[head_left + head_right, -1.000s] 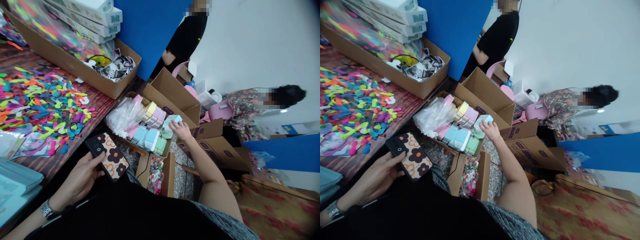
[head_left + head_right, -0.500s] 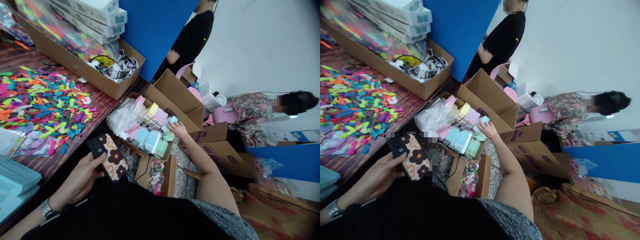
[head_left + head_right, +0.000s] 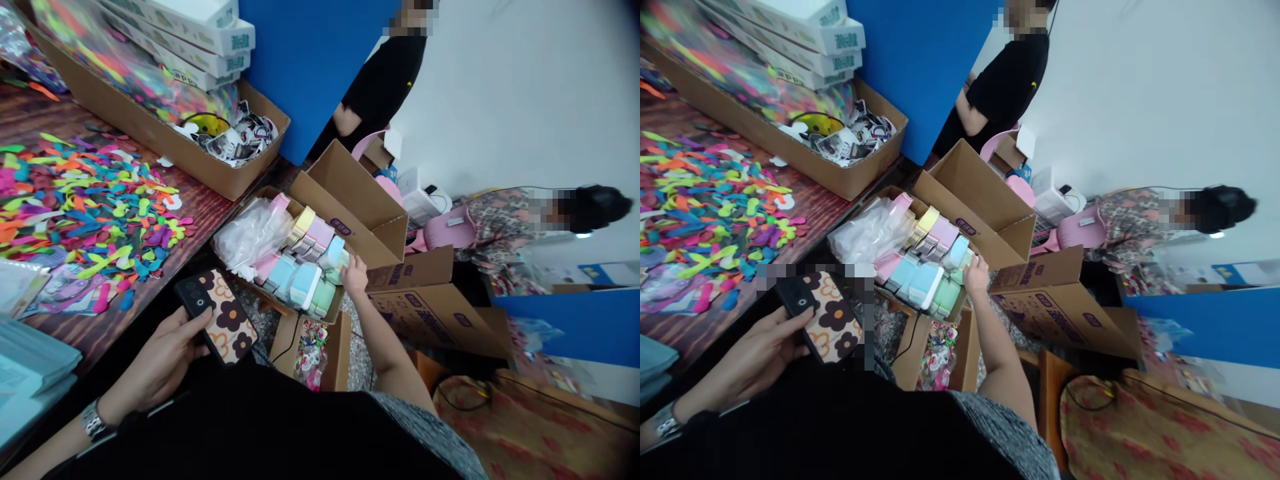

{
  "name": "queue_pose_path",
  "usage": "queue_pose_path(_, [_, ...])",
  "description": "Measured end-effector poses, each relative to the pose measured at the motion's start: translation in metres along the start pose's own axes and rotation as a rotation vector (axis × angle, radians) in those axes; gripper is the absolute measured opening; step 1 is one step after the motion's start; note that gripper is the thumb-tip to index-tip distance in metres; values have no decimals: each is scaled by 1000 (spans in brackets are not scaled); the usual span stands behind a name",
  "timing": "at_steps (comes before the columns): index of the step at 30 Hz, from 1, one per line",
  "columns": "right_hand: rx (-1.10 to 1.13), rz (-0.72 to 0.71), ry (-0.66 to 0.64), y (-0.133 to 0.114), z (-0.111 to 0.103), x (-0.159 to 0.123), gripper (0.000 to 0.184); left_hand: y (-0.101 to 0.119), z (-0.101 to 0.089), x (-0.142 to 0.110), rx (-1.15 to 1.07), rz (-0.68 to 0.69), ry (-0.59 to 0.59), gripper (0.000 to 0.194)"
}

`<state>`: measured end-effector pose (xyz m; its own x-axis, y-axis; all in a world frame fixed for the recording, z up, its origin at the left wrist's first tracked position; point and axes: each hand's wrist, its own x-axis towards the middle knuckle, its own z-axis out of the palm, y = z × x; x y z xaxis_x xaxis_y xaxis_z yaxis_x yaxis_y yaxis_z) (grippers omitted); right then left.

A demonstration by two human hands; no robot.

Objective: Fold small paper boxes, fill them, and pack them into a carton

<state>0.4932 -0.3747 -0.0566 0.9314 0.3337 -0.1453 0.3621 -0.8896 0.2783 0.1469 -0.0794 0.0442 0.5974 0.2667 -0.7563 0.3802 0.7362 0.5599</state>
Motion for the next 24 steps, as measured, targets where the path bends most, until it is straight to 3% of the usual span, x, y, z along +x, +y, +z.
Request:
queue_pose_path(2, [48,155,-22,-6,11,-14,56,-2,-2,1,7,4,-15,32])
queue_pose_path(6, [173,312,-69,-27,29,-23,59,-4,-5,1,27,-7,-41,35])
queue_pose_path(11, [350,468,-72,-39,30,-7,64,-2,-5,0,-7,-11,-40,41])
queue_pose_path(14, [460,563,-56,-32,29,4,48,-1,-4,1,-13,-24,-31,41])
queue_pose_path(17, [569,611,-36,-22,32,9,35,-1,-4,1,-7,-36,-40,42])
queue_pose_path(24, [733,553,64,-12,36,7,36,-5,-6,3,-6,-18,-75,43])
